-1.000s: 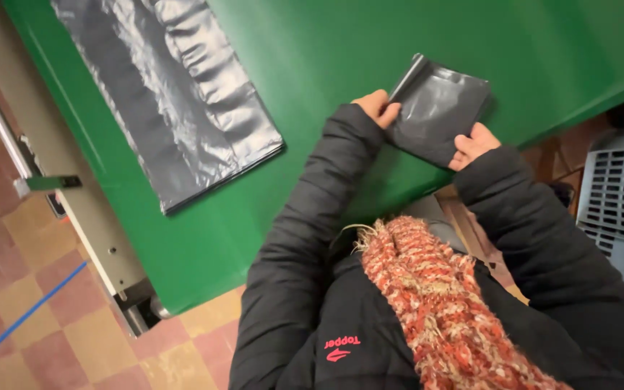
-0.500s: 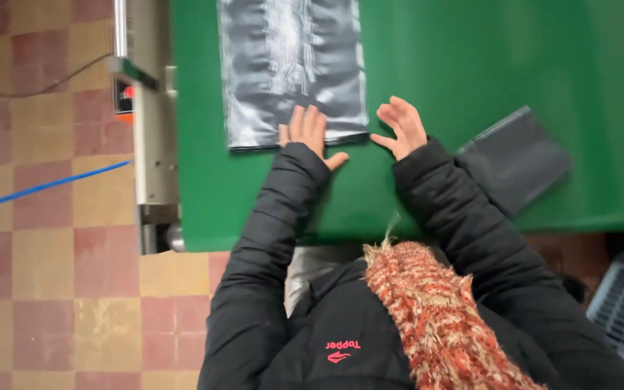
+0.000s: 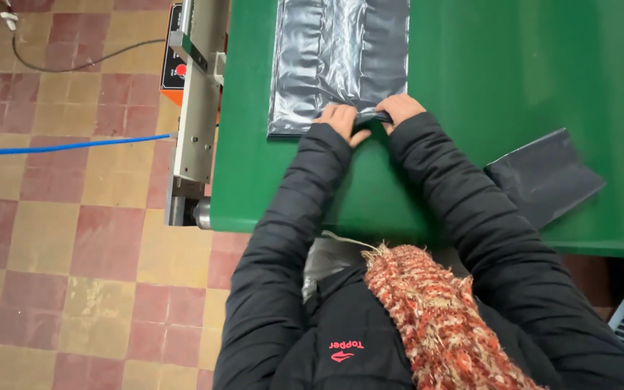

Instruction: Folding plastic bags and placing them in a storage bin.

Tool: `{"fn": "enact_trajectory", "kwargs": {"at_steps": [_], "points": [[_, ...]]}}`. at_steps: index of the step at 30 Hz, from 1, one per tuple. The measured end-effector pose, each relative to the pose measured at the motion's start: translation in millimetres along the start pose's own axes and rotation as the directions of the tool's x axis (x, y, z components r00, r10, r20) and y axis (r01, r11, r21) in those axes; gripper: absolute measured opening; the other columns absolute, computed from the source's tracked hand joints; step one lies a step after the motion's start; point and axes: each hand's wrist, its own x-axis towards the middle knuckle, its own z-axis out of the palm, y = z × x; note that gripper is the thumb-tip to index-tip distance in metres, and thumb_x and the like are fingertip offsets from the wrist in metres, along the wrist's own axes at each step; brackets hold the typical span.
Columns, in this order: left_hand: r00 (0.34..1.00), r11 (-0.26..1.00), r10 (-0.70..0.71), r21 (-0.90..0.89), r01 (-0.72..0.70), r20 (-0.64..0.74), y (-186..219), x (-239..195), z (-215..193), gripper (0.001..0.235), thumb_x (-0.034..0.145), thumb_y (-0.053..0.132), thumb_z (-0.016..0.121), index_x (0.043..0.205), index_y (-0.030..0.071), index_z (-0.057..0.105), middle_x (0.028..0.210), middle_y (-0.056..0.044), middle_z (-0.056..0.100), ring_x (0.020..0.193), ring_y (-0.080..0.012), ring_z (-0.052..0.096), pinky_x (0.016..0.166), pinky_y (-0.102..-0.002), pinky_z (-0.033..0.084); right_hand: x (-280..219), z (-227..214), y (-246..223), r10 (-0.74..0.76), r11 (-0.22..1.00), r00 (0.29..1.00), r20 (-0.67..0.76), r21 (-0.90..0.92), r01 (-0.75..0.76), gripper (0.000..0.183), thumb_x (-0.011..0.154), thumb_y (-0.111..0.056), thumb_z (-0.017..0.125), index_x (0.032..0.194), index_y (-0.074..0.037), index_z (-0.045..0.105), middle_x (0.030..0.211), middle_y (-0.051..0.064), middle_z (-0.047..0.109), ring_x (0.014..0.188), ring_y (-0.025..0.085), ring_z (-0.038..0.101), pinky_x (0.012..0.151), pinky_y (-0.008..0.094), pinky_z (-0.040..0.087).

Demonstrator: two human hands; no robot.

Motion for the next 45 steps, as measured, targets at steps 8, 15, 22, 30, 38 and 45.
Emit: {"fn": "enact_trajectory", "kwargs": {"at_steps": [8, 15, 22, 30, 38, 45], "points": [[0.926, 0.974, -0.004, -0.210, 0.090, 0.377, -12, -102, -139, 0.016, 0.089, 0.015, 0.068, 0.105, 0.012, 0.069, 0.091, -0.014, 0.071, 0.086, -0.0354, 0.069, 0.073, -0.044, 0.054, -132, -72, 29, -0.048, 0.879, 0.955, 0.293, 0.467, -0.099, 0.031, 0.082, 0.000, 0.072, 0.111, -0.008, 0.069, 0.103, 0.008, 0.074, 0.093, 0.019, 0.071, 0.082, 0.031, 0.056], [0.943, 0.765, -0.094, -0.583, 0.275, 0.320, -25, -29, -124, 0.016, 0.093, 0.024, 0.070, 0.099, 0.009, 0.067, 0.082, -0.012, 0.070, 0.074, -0.0249, 0.072, 0.067, -0.034, 0.055, -133, -107, 63, 0.313, 0.880, 0.933, 0.176, 0.316, -0.355, 0.031, 0.080, -0.009, 0.087, 0.103, -0.005, 0.066, 0.086, 0.000, 0.065, 0.078, 0.007, 0.058, 0.070, 0.025, 0.047], [0.934, 0.916, -0.288, -0.222, 0.333, 0.211, -129, 94, 14, 0.029, 0.101, 0.036, 0.061, 0.108, 0.008, 0.059, 0.094, -0.023, 0.071, 0.086, -0.0447, 0.067, 0.076, -0.051, 0.053, 25, -43, 171, 0.333, 0.933, 0.943, 0.024, 0.135, -0.333, 0.031, 0.096, -0.027, 0.086, 0.104, -0.003, 0.068, 0.096, 0.011, 0.070, 0.086, 0.024, 0.068, 0.080, 0.035, 0.054], [0.827, 0.833, -0.518, -0.090, 0.546, 0.221, -157, 109, 67, 0.030, 0.100, 0.036, 0.058, 0.113, 0.009, 0.055, 0.099, -0.026, 0.070, 0.090, -0.0487, 0.066, 0.081, -0.056, 0.052, 102, -16, 163, 0.206, 0.943, 0.973, 0.104, -0.286, -0.169, 0.062, 0.068, -0.036, 0.092, 0.116, -0.007, 0.066, 0.115, 0.018, 0.068, 0.107, 0.042, 0.061, 0.091, 0.049, 0.050], [0.845, 0.495, -0.403, -0.692, 0.525, 0.353, -55, 59, 49, 0.058, 0.095, 0.063, 0.054, 0.122, 0.012, 0.059, 0.127, -0.012, 0.064, 0.119, -0.0296, 0.064, 0.098, -0.040, 0.050, 111, -21, 140, 0.265, 0.950, 0.893, 0.363, -0.259, -0.176, 0.037, 0.084, -0.029, 0.085, 0.112, -0.010, 0.069, 0.107, 0.016, 0.070, 0.100, 0.039, 0.064, 0.087, 0.051, 0.050], [0.615, -0.753, -0.262, -0.556, 0.352, 0.744, -88, -12, 39, 0.103, 0.079, 0.088, 0.026, 0.138, 0.008, 0.051, 0.133, -0.013, 0.061, 0.114, -0.0305, 0.063, 0.097, -0.046, 0.046, -4, -89, 11, -0.222, 0.941, 0.972, 0.071, -0.247, 0.233, 0.018, 0.080, -0.003, 0.075, 0.093, -0.015, 0.069, 0.101, 0.000, 0.072, 0.102, 0.023, 0.069, 0.090, 0.040, 0.048]]}}
